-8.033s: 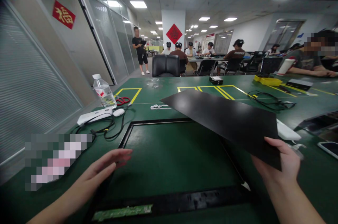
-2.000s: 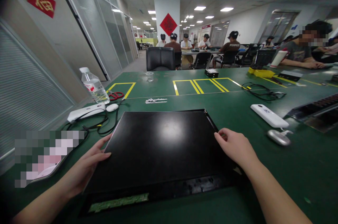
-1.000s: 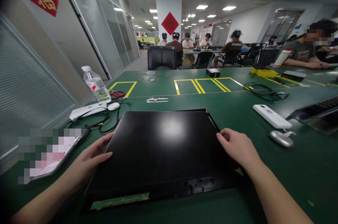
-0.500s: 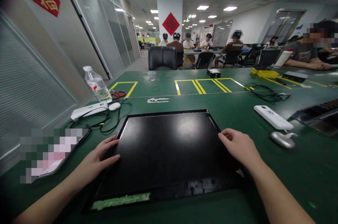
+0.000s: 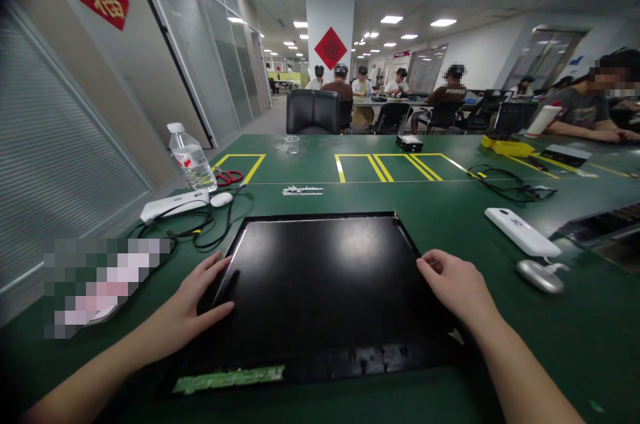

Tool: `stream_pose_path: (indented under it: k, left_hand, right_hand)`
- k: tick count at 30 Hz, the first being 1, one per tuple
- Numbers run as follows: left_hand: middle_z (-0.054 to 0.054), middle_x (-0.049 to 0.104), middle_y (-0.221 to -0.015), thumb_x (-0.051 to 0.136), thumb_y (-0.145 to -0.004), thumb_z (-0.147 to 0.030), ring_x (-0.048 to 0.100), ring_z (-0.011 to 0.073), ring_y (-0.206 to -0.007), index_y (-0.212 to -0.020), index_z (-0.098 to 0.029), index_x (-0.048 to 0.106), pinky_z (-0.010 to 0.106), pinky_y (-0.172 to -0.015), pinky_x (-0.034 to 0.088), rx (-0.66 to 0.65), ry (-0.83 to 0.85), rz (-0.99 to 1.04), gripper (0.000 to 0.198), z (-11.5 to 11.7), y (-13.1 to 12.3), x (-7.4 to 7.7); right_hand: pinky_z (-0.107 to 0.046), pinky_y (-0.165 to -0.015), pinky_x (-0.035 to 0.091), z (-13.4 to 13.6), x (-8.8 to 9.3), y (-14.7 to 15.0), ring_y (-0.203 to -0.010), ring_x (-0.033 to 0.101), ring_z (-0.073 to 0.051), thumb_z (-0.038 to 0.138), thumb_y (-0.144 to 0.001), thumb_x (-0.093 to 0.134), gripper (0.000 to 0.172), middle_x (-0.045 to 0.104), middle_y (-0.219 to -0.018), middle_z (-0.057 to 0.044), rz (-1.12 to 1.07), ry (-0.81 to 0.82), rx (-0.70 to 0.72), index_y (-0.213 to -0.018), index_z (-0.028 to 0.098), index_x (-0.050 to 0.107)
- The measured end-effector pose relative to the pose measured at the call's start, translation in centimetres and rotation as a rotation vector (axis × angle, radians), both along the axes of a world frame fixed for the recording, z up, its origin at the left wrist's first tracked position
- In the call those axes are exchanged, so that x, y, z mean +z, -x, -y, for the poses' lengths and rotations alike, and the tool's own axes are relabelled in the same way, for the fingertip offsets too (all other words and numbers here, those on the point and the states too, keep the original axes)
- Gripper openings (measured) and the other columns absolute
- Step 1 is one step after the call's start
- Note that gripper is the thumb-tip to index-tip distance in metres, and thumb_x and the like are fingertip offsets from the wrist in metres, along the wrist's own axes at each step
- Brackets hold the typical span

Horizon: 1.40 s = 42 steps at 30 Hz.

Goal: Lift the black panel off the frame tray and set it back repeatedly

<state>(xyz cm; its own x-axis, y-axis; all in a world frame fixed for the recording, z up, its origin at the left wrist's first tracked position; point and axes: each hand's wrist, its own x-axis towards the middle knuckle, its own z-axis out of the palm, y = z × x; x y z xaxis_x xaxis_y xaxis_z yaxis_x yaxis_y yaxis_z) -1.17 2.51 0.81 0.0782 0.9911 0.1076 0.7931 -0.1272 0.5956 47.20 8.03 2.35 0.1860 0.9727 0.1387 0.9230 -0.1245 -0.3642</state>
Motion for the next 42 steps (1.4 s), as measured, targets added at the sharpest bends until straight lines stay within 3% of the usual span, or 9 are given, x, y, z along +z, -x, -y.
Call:
stream_pose_path:
  k: [6, 10, 13, 18, 25, 31, 42]
  left_hand:
    - [0.004, 0.041, -0.158, 0.068, -0.083, -0.031, 0.041, 0.0322, -0.14, -0.132, -0.039, 0.059, 0.052, -0.111, 0.038, -0.447, 0.069, -0.196, 0.05, 1.8, -0.2, 2.8]
    - [0.003, 0.055, -0.148, 0.071, -0.078, -0.023, 0.049, 0.0326, -0.134, -0.12, -0.039, 0.067, 0.055, -0.11, 0.037, -0.575, 0.122, -0.252, 0.045, 2.1, -0.5, 4.0]
    - [0.003, 0.06, -0.142, 0.072, -0.076, -0.02, 0.053, 0.033, -0.13, -0.113, -0.038, 0.071, 0.055, -0.109, 0.038, -0.592, 0.122, -0.295, 0.041, 2.1, -0.8, 4.6]
    - [0.004, 0.071, -0.118, 0.068, -0.076, -0.011, 0.067, 0.0254, -0.104, -0.108, -0.033, 0.072, 0.036, -0.088, 0.051, -0.623, 0.1, -0.349, 0.039, 2.5, -1.4, 5.3]
    - [0.0, 0.073, -0.097, 0.058, -0.082, -0.012, 0.07, 0.0173, -0.072, -0.104, -0.031, 0.07, 0.027, -0.062, 0.045, -0.633, 0.138, -0.479, 0.031, 3.0, -1.9, 5.3]
    - [0.0, 0.073, -0.091, 0.055, -0.083, -0.013, 0.07, 0.0159, -0.069, -0.106, -0.032, 0.068, 0.025, -0.059, 0.044, -0.629, 0.131, -0.393, 0.032, 3.2, -1.6, 5.1]
    - [0.0, 0.071, -0.089, 0.053, -0.081, -0.007, 0.068, 0.0138, -0.062, -0.092, -0.028, 0.067, 0.024, -0.054, 0.042, -0.631, 0.151, -0.389, 0.027, 3.2, -2.0, 5.4]
  right_hand:
    - [-0.032, -0.059, 0.045, 0.1, 0.4, 0.4, -0.07, 0.068, -0.023, 0.051, -0.081, 0.05, 0.034, 0.075, -0.076, -0.003, -0.02, 0.081, 0.015, -0.082, 0.027, 0.073]
    - [-0.032, -0.06, 0.045, 0.2, 0.2, 0.3, -0.071, 0.068, -0.023, 0.05, -0.08, 0.051, 0.032, 0.075, -0.077, -0.003, -0.029, 0.073, 0.013, -0.083, 0.027, 0.073]
    - [-0.033, -0.06, 0.045, 0.2, 0.2, 0.4, -0.071, 0.068, -0.023, 0.05, -0.08, 0.051, 0.032, 0.075, -0.077, -0.003, -0.023, 0.069, 0.012, -0.082, 0.027, 0.073]
    - [-0.033, -0.063, 0.045, 0.3, 0.5, 0.6, -0.073, 0.068, -0.024, 0.051, -0.08, 0.049, 0.034, 0.075, -0.079, -0.003, -0.02, 0.089, 0.012, -0.084, 0.027, 0.073]
    - [-0.034, -0.065, 0.045, 0.4, 0.4, 0.7, -0.076, 0.068, -0.024, 0.052, -0.082, 0.047, 0.036, 0.076, -0.083, -0.003, -0.005, 0.116, -0.003, -0.088, 0.027, 0.073]
    - [-0.033, -0.066, 0.045, 0.4, 0.6, 0.8, -0.078, 0.068, -0.024, 0.052, -0.081, 0.047, 0.036, 0.076, -0.083, -0.003, -0.01, 0.126, -0.004, -0.088, 0.027, 0.072]
    - [-0.033, -0.062, 0.046, 0.3, 0.3, 0.6, -0.072, 0.069, -0.023, 0.051, -0.082, 0.05, 0.034, 0.076, -0.08, -0.003, -0.007, 0.073, 0.022, -0.085, 0.027, 0.074]
